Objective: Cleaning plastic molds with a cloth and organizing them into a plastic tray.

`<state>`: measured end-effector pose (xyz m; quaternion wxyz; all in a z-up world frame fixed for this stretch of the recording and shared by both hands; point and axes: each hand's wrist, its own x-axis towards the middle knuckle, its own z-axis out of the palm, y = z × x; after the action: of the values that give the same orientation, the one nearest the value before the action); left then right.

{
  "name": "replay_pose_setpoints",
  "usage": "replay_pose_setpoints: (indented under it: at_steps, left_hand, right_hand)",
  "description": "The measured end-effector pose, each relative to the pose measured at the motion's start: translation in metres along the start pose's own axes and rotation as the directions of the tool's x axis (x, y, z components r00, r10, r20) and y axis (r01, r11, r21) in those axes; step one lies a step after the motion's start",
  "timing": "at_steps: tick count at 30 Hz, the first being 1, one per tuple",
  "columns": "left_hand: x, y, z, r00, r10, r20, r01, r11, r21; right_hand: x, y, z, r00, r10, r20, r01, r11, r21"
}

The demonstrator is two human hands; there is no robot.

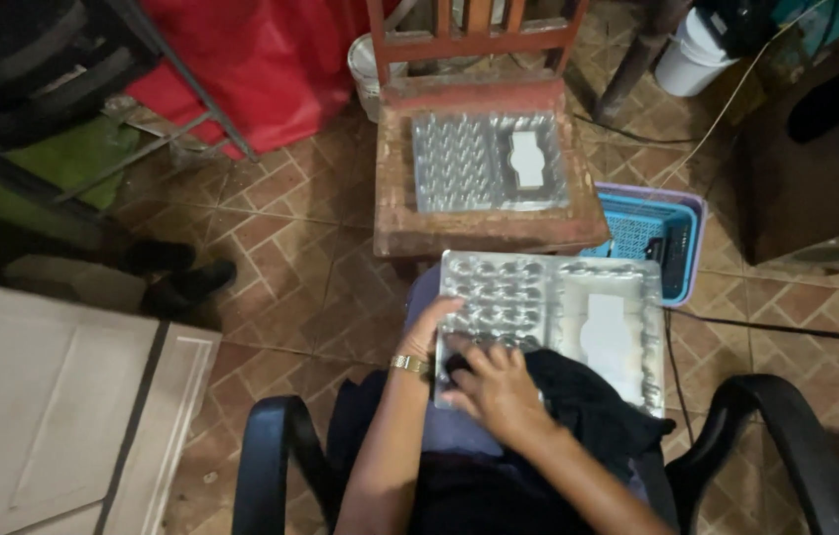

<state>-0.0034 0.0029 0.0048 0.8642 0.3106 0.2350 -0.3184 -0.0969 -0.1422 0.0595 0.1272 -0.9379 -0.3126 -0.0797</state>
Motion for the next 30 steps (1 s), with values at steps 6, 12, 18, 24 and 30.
replay_pose_setpoints:
  at_steps: [6,12,18,24,30]
  left_hand:
    - [0.041,-0.015,-0.03,0.995,0.098,-0.019,-0.096,0.99,0.1]
    - [0.049,-0.019,-0.036,0.976,0.102,0.191,-0.109,0.994,0.031]
    - [0.084,-0.029,-0.049,0.997,-0.027,-0.078,0.025,0.999,-0.025]
    - [0.039,-0.022,-0.012,0.998,0.069,-0.01,-0.069,0.997,0.031]
    - [0.064,-0.017,-0.05,0.96,0.053,0.274,-0.09,0.988,0.122]
  right_hand:
    - [0.003,0.006,-0.002,1.0,0.016,-0.026,-0.019,0.994,-0.109]
    - [0.0,0.011,-0.006,0.999,0.004,0.041,-0.004,1.0,0.0]
    - [-0.003,0.008,0.01,0.998,0.039,-0.04,-0.039,0.999,0.006]
    - [-0.012,0.014,-0.011,0.987,0.1,-0.129,-0.076,0.982,0.175]
    - [-0.079,0.045,-0.097,0.968,0.252,0.011,-0.149,0.536,0.831]
